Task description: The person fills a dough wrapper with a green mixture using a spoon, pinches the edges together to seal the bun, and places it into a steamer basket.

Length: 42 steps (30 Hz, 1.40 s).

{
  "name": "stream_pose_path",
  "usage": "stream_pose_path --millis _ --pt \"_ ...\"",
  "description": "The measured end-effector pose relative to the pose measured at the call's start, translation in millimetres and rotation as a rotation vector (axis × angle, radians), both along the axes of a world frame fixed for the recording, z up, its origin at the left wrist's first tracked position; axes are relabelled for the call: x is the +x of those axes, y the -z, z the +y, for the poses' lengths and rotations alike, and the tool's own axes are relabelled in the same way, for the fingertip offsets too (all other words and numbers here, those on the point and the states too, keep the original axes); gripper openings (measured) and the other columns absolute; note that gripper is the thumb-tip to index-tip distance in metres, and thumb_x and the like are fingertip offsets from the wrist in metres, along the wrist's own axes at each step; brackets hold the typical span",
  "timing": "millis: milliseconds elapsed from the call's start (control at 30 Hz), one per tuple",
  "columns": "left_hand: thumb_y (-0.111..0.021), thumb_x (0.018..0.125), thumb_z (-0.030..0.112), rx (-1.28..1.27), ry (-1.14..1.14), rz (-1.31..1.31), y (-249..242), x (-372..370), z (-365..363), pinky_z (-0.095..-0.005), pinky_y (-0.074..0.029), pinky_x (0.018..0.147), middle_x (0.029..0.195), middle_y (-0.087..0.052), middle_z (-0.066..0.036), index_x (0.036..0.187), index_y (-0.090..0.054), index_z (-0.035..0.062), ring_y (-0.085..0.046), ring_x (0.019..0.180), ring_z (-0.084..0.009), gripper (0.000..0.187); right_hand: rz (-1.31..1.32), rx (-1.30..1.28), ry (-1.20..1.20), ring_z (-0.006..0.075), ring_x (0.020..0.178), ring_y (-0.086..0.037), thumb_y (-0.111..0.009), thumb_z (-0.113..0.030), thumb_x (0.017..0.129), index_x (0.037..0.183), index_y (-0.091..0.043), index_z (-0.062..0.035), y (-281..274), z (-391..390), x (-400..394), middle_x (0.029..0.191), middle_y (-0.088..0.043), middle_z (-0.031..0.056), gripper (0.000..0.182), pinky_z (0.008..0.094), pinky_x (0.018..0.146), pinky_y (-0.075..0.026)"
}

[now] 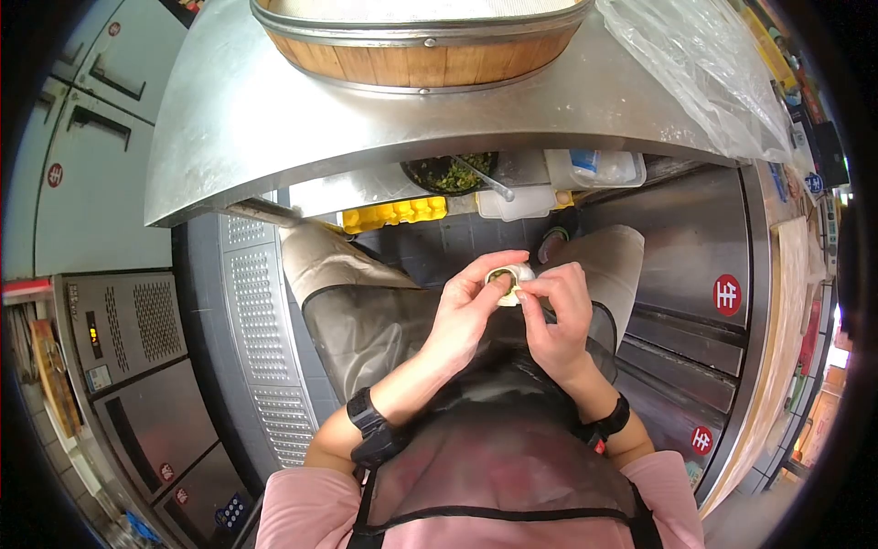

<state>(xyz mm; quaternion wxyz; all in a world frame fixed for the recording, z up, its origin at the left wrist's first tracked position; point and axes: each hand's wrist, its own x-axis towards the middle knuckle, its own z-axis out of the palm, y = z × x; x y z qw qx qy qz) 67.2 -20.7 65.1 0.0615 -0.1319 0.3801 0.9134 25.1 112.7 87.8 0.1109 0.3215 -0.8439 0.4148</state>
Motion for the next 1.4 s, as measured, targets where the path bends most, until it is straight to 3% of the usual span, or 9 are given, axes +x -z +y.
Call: stream_pose_path --millis 33,300,367,533,767,933,1033,1133,1400 --pt "-0.049 0.094 0.005 0.102 0.004 -0.004 -1 0 0 -0.0272 -0.044 0.091 0.118 -0.060 -0.008 0.120 -0.058 0.0012 -0.056 0.104 -0.0112 0.027 -0.012 -0.014 0.017 0.0269 0.070 -0.050 -0.068 0.005 0.067 0.083 -0.058 -0.0064 1 0 0 0.077 -0.053 0.0081 0.021 0.0362 0.065 -0.037" --pt "-0.049 0.092 0.002 0.011 -0.041 0.018 6 3 4 -0.0295 -0.044 0.094 0.122 -0.058 -0.010 0.114 -0.059 0.0008 -0.056 0.107 -0.0145 0.024 0.042 -0.023 -0.007 0.0270 0.073 -0.051 -0.067 0.005 0.067 0.084 -0.059 -0.0070 -1 3 0 0.080 -0.054 0.0078 0.022 0.0361 0.066 -0.038" --pt "-0.049 0.091 0.001 0.036 -0.047 0.024 5 3 3 -0.0295 -0.044 0.093 0.122 -0.058 -0.010 0.112 -0.060 0.0006 -0.056 0.107 -0.0147 0.024 0.261 0.079 -0.213 0.0269 0.071 -0.048 -0.070 0.005 0.064 0.085 -0.060 -0.0045 -8 6 -4 0.080 -0.052 0.0078 0.025 0.0357 0.062 -0.039" --pt "-0.051 0.091 0.001 0.067 -0.009 -0.036 -2 2 2 -0.0271 -0.046 0.088 0.117 -0.060 -0.009 0.110 -0.062 -0.0010 -0.058 0.097 -0.0111 0.023 0.106 0.124 -0.133 0.0267 0.072 -0.049 -0.070 0.001 0.065 0.088 -0.060 -0.0054 -14 6 -12 0.081 -0.052 0.0074 0.026 0.0365 0.064 -0.039" --pt "-0.045 0.087 -0.001 -0.019 0.081 -0.013 1 4 -1 -0.0272 -0.045 0.092 0.118 -0.061 -0.009 0.113 -0.060 -0.0023 -0.058 0.102 -0.0123 0.031 0.223 0.184 -0.171 0.0266 0.074 -0.051 -0.067 -0.002 0.069 0.090 -0.060 -0.0045 -13 8 -10 0.081 -0.053 0.0075 0.022 0.0376 0.067 -0.038" --pt "-0.046 0.088 0.000 -0.192 0.233 0.073 1 -3 -9 -0.0266 -0.042 0.094 0.118 -0.060 -0.008 0.119 -0.057 -0.0019 -0.056 0.105 -0.0109 0.033 0.127 0.240 -0.131 0.0270 0.073 -0.050 -0.067 -0.002 0.068 0.085 -0.058 -0.0053 -18 10 -12 0.080 -0.052 0.0077 0.020 0.0381 0.068 -0.036" --pt "-0.047 0.092 0.003 -0.097 0.079 0.038 -12 -1 -3 -0.0266 -0.041 0.095 0.122 -0.058 -0.006 0.125 -0.053 -0.0007 -0.054 0.108 -0.0101 0.033 0.101 0.229 -0.076 0.0269 0.072 -0.049 -0.067 0.000 0.068 0.082 -0.057 -0.0062 -17 13 -9 0.078 -0.051 0.0075 0.019 0.0377 0.068 -0.035" --pt "-0.047 0.096 0.007 -0.168 0.135 0.079 -5 4 -4 -0.0265 -0.041 0.095 0.126 -0.056 -0.006 0.129 -0.050 0.0009 -0.052 0.109 -0.0095 0.034 0.076 0.176 -0.002 0.0265 0.071 -0.050 -0.067 0.001 0.068 0.080 -0.056 -0.0066 -16 9 -5 0.076 -0.051 0.0071 0.018 0.0370 0.067 -0.035" --pt "-0.048 0.096 0.008 -0.240 0.112 0.031 1 1 -2 -0.0254 -0.042 0.093 0.121 -0.059 -0.007 0.122 -0.057 -0.0001 -0.054 0.106 -0.0090 0.029 0.076 0.108 0.006 0.0262 0.071 -0.050 -0.066 0.002 0.067 0.080 -0.058 -0.0068 -8 1 -3 0.075 -0.051 0.0066 0.018 0.0366 0.066 -0.035"
